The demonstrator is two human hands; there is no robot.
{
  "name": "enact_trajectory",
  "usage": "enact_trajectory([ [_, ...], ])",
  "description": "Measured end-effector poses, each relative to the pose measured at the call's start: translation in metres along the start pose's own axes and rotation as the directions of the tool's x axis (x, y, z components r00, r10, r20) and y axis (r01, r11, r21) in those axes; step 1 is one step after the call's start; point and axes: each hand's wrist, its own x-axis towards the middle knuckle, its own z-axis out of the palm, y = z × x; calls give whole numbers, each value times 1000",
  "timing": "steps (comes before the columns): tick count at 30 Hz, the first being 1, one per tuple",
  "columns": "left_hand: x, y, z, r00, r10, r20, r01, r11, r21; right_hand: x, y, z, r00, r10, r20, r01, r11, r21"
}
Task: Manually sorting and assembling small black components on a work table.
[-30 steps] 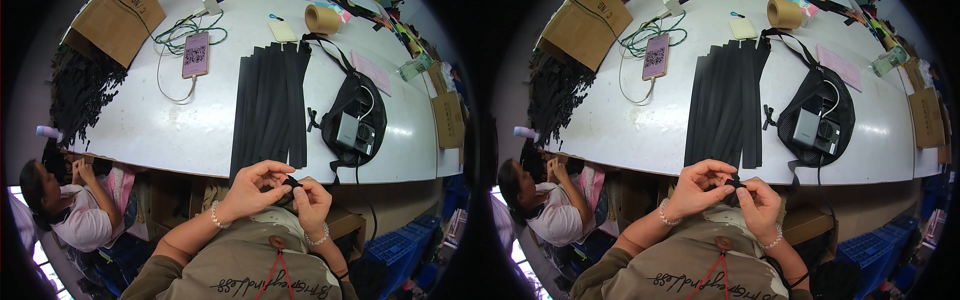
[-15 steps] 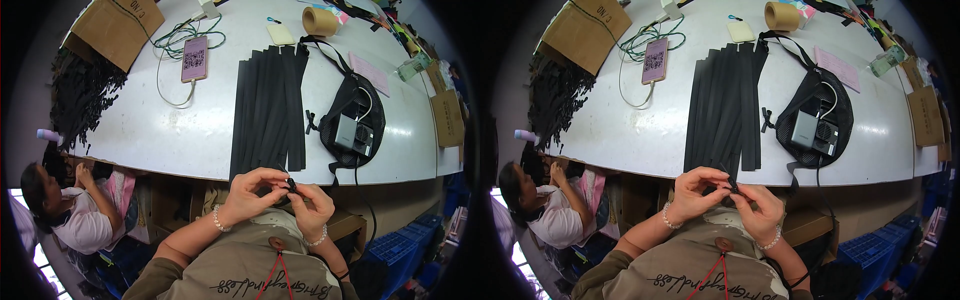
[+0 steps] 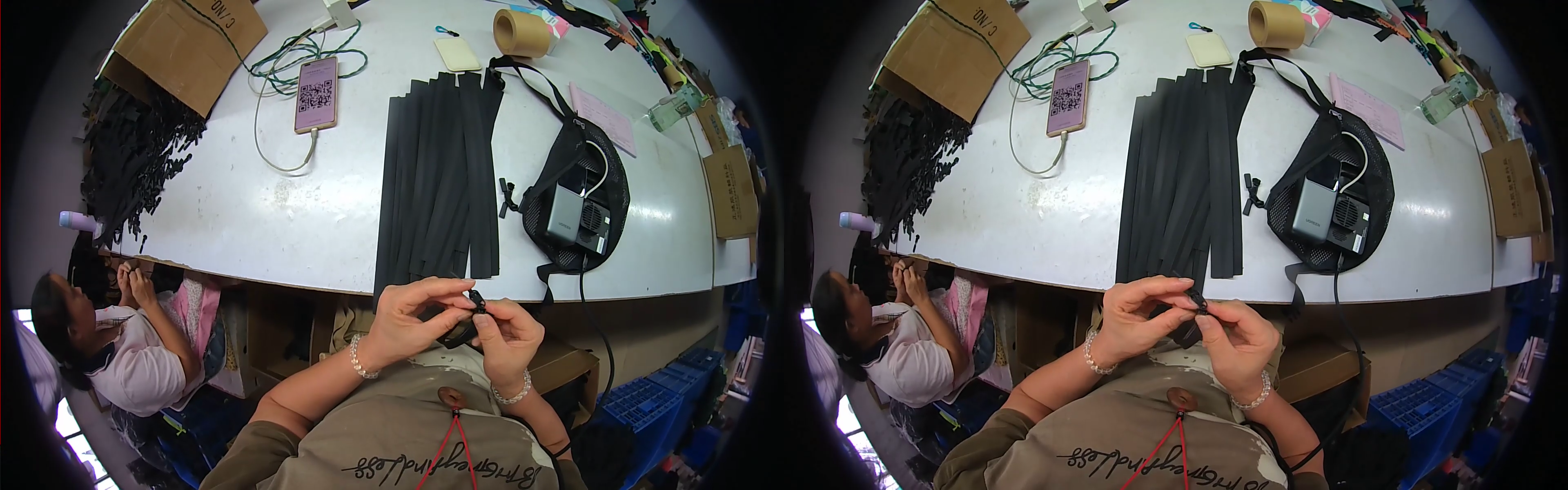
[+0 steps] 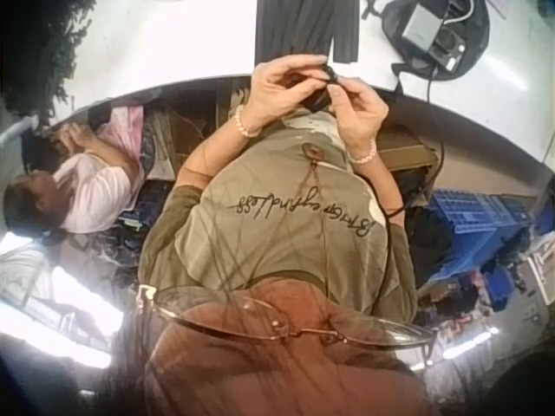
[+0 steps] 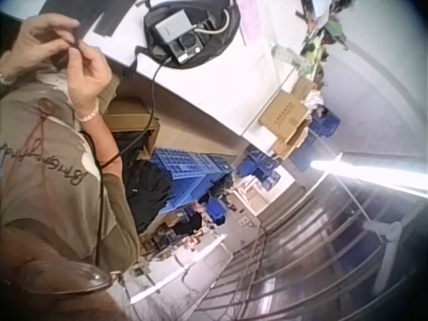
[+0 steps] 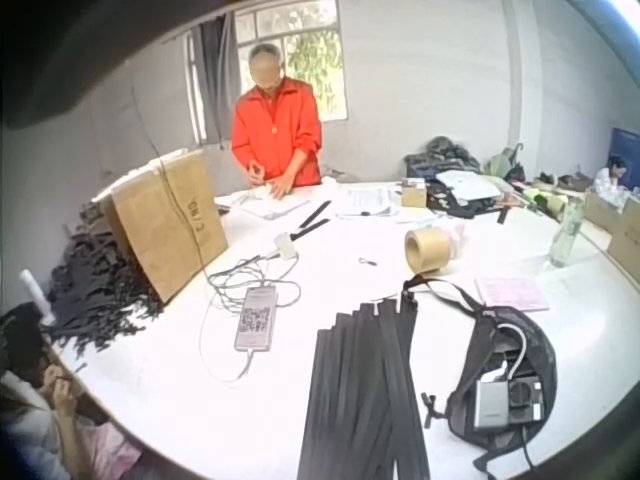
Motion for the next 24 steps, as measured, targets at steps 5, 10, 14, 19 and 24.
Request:
enact_trajectory([
  [5,0,-3,-2,997,61,36,-61,998,-2,2,0,0,984,-173,40,176,977,-120],
  [10,1,-6,-4,994,109,34,-109,994,7,4,-7,2,946,-311,92,324,896,-304],
  [14,5,-3,-6,972,196,131,-211,972,106,10,-6,-2,918,-376,129,398,862,-314],
  [19,7,6,-8,992,-42,117,33,997,73,12,-4,-8,988,-5,152,34,981,-193],
  [24,7,3,-4,955,-294,46,296,952,-73,12,-2,-4,977,183,113,-183,983,-14],
])
